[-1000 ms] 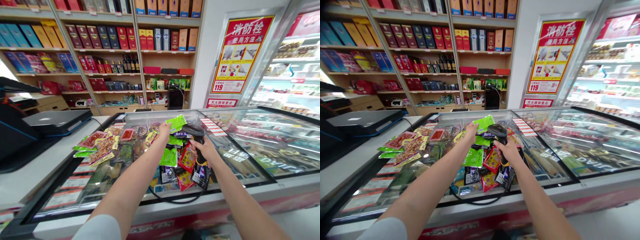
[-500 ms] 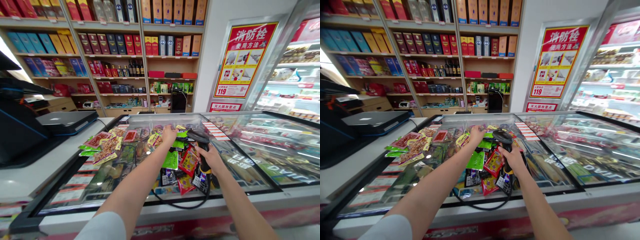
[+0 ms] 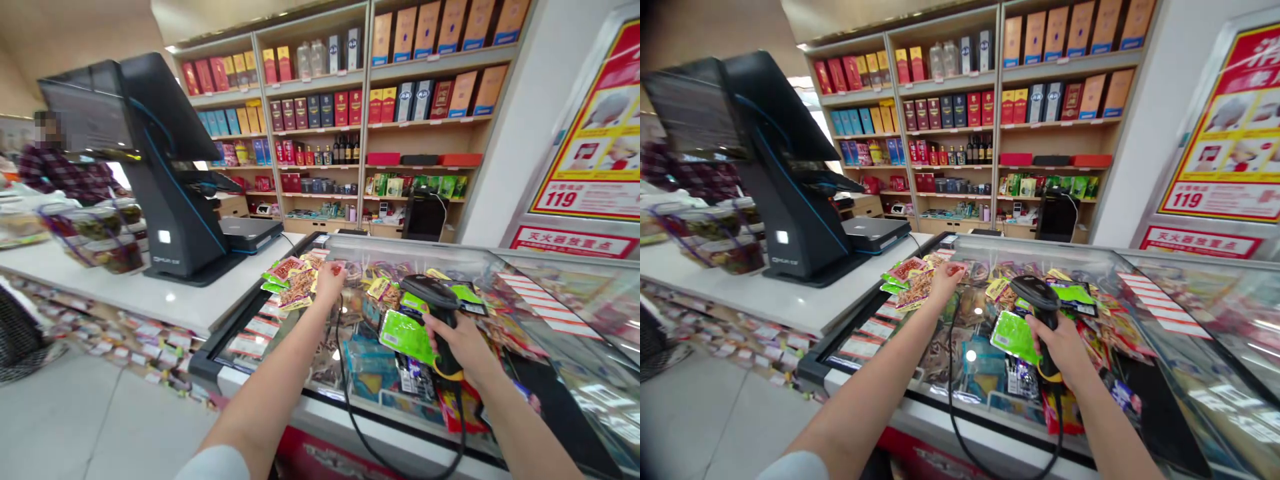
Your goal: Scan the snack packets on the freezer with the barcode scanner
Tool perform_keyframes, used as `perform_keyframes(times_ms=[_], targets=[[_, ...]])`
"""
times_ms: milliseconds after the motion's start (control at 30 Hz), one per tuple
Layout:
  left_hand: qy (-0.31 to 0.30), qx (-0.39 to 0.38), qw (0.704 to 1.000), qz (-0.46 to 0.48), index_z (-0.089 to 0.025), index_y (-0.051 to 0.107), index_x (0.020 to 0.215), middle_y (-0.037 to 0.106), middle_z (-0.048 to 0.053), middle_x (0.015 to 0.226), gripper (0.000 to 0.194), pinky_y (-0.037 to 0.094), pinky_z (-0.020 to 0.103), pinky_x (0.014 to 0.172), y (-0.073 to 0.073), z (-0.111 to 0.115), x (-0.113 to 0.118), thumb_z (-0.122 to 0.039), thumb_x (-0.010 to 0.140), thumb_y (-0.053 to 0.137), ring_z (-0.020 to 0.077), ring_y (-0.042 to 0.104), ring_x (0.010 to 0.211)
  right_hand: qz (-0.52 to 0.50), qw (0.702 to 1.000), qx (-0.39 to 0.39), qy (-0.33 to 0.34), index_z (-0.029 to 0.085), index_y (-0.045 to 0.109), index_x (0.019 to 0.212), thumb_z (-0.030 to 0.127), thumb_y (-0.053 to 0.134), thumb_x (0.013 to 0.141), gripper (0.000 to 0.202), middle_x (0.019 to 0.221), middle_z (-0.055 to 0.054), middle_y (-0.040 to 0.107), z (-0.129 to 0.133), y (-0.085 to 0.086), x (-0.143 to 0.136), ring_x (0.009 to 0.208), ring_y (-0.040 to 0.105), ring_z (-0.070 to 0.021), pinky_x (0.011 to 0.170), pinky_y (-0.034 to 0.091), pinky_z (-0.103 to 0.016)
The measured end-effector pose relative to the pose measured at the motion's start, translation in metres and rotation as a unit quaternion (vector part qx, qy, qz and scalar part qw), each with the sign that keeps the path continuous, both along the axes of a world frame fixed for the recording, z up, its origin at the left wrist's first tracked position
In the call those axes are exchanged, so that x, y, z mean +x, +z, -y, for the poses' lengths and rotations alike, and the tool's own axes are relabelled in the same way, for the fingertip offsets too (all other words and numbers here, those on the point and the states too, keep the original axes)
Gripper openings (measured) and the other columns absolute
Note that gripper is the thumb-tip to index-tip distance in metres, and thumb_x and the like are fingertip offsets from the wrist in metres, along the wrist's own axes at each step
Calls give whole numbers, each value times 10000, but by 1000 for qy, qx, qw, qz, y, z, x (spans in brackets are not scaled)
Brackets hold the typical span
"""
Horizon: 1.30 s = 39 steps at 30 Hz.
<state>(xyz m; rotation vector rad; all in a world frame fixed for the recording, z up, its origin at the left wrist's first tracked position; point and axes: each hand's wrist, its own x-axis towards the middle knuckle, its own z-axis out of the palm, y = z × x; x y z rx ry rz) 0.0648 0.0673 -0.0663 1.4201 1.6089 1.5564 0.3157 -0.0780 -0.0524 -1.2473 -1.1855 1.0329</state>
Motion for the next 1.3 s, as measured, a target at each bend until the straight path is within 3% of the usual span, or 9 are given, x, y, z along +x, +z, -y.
perform_keyframes(times_ms=[167, 333, 533, 767, 900, 1000, 1067, 1167, 1300], targets=[[126, -19, 981, -146, -166, 663, 942, 672, 124, 1054, 226, 412, 372, 934, 7, -2, -80, -258, 739, 621, 257, 589, 1062, -4, 999, -14, 47, 200, 528, 705, 460, 757, 629, 354, 483, 53, 525, -9, 3, -44, 397, 479, -114, 401, 420, -253], [148, -123, 943, -272, -238, 653, 1068, 684, 133, 1104, 324, 429, 395, 864, 15, -7, -132, -190, 763, 556, 292, 606, 1057, -7, 997, -6, 75, 202, 536, 763, 517, 719, 619, 392, 452, 75, 505, -18, -2, -78, 355, 457, -112, 366, 401, -251], [68, -193, 875, -440, -257, 610, 1162, 618, 155, 1244, 479, 398, 475, 918, 12, -15, -144, -156, 694, 608, 337, 560, 1156, 29, 994, -42, 93, 213, 485, 696, 482, 697, 629, 349, 443, 76, 503, -21, -2, -103, 366, 464, -105, 393, 400, -241], [140, -179, 876, -426, -186, 682, 999, 712, 186, 983, 299, 403, 456, 869, 12, -14, -148, -186, 795, 465, 342, 644, 990, 38, 994, -45, 93, 226, 483, 720, 496, 684, 625, 350, 448, 81, 502, -24, -16, -105, 362, 459, -116, 391, 394, -253], [186, -124, 922, -317, -182, 696, 900, 727, 160, 903, 256, 445, 390, 792, 14, -14, -166, -239, 817, 460, 318, 663, 919, 31, 995, -51, 84, 223, 485, 696, 507, 684, 602, 360, 459, 76, 501, -22, -14, -104, 365, 451, -107, 389, 392, -255], [175, -38, 975, -129, -174, 681, 790, 720, 110, 784, 174, 481, 350, 716, 16, -13, -173, -315, 709, 619, 294, 672, 821, 30, 994, -52, 87, 219, 493, 715, 485, 689, 609, 347, 454, 78, 496, -20, -9, -104, 368, 455, -108, 392, 394, -254], [128, 18, 991, 35, -157, 659, 759, 701, 72, 703, 240, 508, 346, 677, 17, -9, -167, -329, 601, 712, 262, 668, 718, 30, 995, -47, 89, 219, 489, 715, 481, 693, 616, 347, 449, 78, 501, -19, -7, -104, 363, 456, -110, 391, 393, -255], [21, 41, 969, 244, -140, 639, 749, 673, 38, 633, 317, 544, 361, 649, 19, 5, -144, -338, 539, 771, 223, 658, 625, 38, 993, -34, 103, 218, 480, 717, 473, 683, 657, 332, 456, 76, 514, -18, -8, -103, 369, 462, -110, 403, 401, -253], [-97, -4, 922, 375, -151, 639, 782, 684, 39, 673, 226, 569, 395, 715, 15, 25, -104, -284, 633, 746, 205, 678, 679, 43, 991, -21, 124, 210, 497, 765, 436, 669, 700, 291, 461, 82, 518, -16, -6, -104, 377, 467, -111, 416, 408, -250]])
